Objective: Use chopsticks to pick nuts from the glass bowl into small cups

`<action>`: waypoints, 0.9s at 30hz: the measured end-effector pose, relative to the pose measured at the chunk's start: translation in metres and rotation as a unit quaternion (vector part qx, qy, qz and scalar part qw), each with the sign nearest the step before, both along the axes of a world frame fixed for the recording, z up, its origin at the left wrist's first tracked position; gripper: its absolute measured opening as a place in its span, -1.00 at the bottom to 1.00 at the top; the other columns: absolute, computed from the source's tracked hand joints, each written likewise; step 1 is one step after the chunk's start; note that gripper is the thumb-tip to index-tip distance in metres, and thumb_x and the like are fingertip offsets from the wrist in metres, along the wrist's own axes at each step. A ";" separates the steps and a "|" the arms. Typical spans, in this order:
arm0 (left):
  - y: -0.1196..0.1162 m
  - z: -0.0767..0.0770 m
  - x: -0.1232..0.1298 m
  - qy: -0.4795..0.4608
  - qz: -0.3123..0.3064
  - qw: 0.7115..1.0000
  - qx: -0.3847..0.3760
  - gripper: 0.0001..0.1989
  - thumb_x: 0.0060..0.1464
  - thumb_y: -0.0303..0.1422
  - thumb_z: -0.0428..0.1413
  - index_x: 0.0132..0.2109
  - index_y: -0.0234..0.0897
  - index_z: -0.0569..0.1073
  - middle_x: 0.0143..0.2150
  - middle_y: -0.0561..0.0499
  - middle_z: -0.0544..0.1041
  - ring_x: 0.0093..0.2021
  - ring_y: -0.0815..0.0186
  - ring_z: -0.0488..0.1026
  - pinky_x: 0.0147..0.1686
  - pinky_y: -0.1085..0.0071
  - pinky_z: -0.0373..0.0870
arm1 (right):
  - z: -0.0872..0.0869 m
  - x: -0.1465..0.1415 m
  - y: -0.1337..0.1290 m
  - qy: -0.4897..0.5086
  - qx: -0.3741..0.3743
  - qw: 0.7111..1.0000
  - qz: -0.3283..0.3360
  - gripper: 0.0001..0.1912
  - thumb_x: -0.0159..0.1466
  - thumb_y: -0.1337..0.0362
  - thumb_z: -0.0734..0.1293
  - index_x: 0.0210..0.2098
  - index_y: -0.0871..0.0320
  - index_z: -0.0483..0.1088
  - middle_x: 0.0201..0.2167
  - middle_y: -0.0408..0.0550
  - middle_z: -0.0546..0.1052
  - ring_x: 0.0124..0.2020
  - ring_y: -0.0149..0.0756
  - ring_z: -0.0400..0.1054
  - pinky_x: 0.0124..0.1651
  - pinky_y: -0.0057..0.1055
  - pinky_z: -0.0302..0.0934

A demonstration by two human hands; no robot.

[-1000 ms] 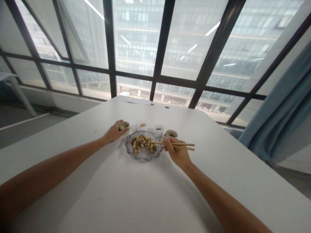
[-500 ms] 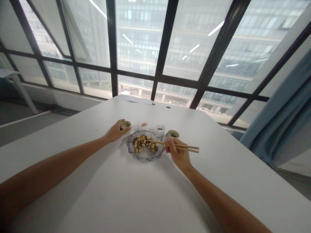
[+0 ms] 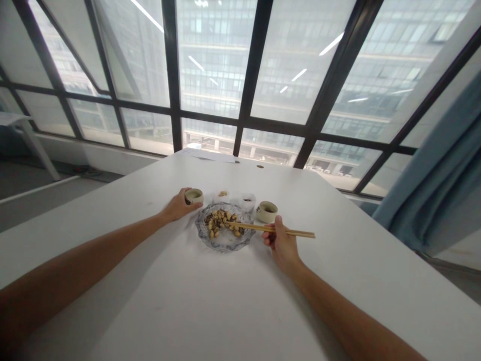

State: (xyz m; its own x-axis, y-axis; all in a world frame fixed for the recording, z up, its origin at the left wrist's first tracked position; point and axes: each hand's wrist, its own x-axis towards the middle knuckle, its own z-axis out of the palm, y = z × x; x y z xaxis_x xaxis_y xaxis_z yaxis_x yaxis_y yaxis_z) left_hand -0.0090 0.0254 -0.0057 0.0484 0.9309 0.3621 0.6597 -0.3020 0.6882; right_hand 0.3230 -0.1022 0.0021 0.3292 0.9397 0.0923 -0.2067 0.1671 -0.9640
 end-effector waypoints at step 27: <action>-0.007 0.001 0.000 0.027 -0.067 0.982 0.173 -0.27 -0.19 -0.40 0.31 0.17 -0.23 0.26 0.19 -0.15 0.42 0.18 0.03 0.41 0.20 0.10 0.34 | 0.003 -0.001 0.005 0.046 -0.014 0.998 0.037 -0.36 -0.17 -0.28 0.54 -0.57 0.22 0.46 -0.78 -0.13 0.41 -0.79 -0.48 0.19 -0.77 -0.55 0.05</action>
State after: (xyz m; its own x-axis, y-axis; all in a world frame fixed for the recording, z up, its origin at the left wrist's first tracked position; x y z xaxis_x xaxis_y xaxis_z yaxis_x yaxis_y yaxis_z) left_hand -0.0091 0.0182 -0.0047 0.1906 0.7361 0.6494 0.6311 -0.5986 0.4933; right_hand 0.3216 -0.0968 0.0054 0.2648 0.9635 0.0387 -0.3060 0.1220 -0.9442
